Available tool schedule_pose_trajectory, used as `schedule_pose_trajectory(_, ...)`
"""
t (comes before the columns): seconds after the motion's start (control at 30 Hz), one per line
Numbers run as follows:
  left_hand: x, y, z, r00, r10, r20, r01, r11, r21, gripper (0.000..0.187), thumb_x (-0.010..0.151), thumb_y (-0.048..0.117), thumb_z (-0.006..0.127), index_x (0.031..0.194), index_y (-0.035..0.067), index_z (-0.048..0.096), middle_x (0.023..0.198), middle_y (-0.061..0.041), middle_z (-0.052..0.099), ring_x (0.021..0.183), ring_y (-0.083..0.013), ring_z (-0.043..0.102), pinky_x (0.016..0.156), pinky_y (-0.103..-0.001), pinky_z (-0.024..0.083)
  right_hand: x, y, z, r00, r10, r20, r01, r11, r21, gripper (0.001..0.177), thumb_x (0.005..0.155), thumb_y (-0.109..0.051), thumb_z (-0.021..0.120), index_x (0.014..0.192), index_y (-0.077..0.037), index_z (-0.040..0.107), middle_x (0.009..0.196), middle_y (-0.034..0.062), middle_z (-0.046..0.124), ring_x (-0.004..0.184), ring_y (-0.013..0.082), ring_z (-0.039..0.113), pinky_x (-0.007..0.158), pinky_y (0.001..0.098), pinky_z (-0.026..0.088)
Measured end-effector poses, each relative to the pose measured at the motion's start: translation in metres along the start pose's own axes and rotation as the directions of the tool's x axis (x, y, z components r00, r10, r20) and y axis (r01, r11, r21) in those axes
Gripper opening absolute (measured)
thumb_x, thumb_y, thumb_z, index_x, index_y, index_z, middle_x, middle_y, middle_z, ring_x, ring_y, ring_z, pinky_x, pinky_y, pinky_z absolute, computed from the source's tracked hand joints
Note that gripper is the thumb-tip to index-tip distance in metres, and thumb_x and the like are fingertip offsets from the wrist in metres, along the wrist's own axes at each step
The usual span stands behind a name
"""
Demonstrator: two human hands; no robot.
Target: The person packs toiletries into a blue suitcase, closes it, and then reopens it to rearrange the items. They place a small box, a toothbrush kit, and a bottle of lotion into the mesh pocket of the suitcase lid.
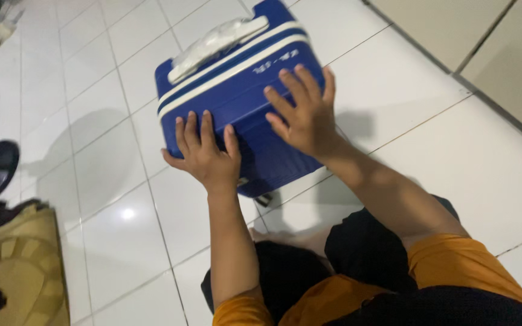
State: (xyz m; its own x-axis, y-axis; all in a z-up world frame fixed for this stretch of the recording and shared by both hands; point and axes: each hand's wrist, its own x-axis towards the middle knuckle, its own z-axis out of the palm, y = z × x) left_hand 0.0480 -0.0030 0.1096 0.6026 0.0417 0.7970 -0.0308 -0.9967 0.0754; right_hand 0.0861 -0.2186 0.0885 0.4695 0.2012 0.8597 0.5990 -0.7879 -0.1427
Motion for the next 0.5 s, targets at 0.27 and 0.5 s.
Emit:
schedule_pose_trajectory(0.27, 0.024, 0.038, 0.015, 0.988, 0.139, -0.059, -0.139, 0.990, 0.013, 0.048, 0.096, 0.056, 0.068, 0.125, 0.019, 0.075, 0.135, -0.006, 0.070, 0.130, -0.0297, 0.059, 0.109, -0.059, 0.026, -0.013, 0.034, 0.005, 0.995, -0.096, 0.002, 0.096, 0.993, 0.070, 0.053, 0.093, -0.036, 0.081, 0.141, -0.021, 0.064, 0.154, 0.0129, 0.050, 0.148, 0.0334, 0.039, 0.121, 0.0610, 0.025)
schedule_pose_trajectory(0.5, 0.021, 0.043, 0.045, 0.968, 0.153, -0.198, -0.141, 0.987, 0.071, 0.050, 0.106, 0.061, 0.057, 0.113, 0.017, 0.079, 0.123, -0.002, 0.076, 0.122, -0.0244, 0.066, 0.106, -0.047, 0.032, -0.048, 0.186, -0.018, 0.988, 0.122, -0.090, -0.112, 0.987, 0.118, 0.038, 0.088, -0.015, 0.079, 0.124, -0.015, 0.067, 0.138, 0.0149, 0.058, 0.134, 0.0354, 0.051, 0.112, 0.0542, 0.041)
